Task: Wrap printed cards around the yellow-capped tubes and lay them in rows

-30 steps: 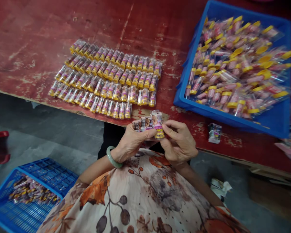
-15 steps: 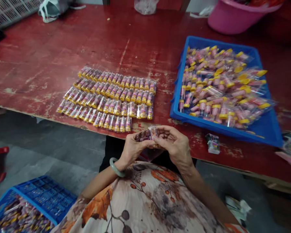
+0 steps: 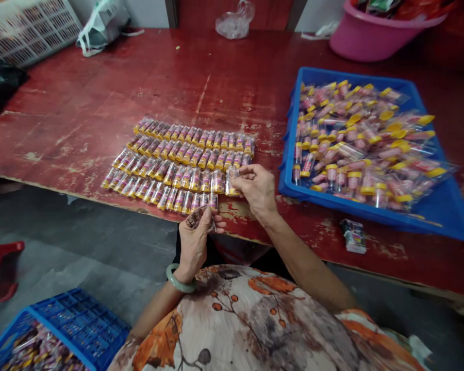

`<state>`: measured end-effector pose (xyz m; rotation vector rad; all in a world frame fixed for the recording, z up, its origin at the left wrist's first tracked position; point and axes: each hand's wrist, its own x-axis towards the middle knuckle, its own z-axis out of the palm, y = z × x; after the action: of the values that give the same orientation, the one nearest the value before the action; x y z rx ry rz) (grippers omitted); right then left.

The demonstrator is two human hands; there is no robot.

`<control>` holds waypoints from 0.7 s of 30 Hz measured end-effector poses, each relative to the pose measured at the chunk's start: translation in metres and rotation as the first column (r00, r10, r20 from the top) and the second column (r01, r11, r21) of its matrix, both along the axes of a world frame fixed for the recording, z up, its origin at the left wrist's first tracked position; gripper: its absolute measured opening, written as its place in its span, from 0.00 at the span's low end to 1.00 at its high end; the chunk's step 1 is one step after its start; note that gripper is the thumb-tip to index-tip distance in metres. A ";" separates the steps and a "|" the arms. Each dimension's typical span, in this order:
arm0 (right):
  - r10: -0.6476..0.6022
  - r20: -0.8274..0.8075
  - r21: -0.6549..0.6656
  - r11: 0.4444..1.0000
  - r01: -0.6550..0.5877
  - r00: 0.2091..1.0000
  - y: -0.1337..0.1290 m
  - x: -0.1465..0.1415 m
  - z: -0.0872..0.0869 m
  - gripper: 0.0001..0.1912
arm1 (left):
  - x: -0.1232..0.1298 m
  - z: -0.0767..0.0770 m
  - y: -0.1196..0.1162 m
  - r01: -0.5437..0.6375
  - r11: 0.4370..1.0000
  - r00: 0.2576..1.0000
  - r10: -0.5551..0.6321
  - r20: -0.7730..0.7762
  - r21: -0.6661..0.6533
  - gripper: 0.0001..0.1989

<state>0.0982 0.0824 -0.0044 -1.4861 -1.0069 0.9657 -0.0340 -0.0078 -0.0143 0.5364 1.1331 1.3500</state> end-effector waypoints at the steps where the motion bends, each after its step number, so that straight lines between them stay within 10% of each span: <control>1: -0.005 0.086 -0.002 1.000 0.005 0.996 0.007 -0.002 -0.002 0.15 | -0.001 0.001 0.000 -0.004 1.000 1.000 0.004 0.004 0.000 0.15; 14: 0.128 0.762 -0.116 0.991 -0.060 0.634 0.018 -0.021 0.001 0.16 | -0.008 0.005 0.007 0.031 0.998 0.992 -0.024 0.121 -0.060 0.16; 21: -0.154 0.839 0.127 0.988 0.087 0.522 0.022 0.085 0.017 0.10 | -0.018 0.007 0.007 0.132 0.975 0.946 -0.071 0.316 -0.176 0.12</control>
<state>0.1831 0.1043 0.0125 -1.9815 -1.5679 0.0009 -0.0520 -0.0010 -0.0072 0.2272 0.9529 1.1692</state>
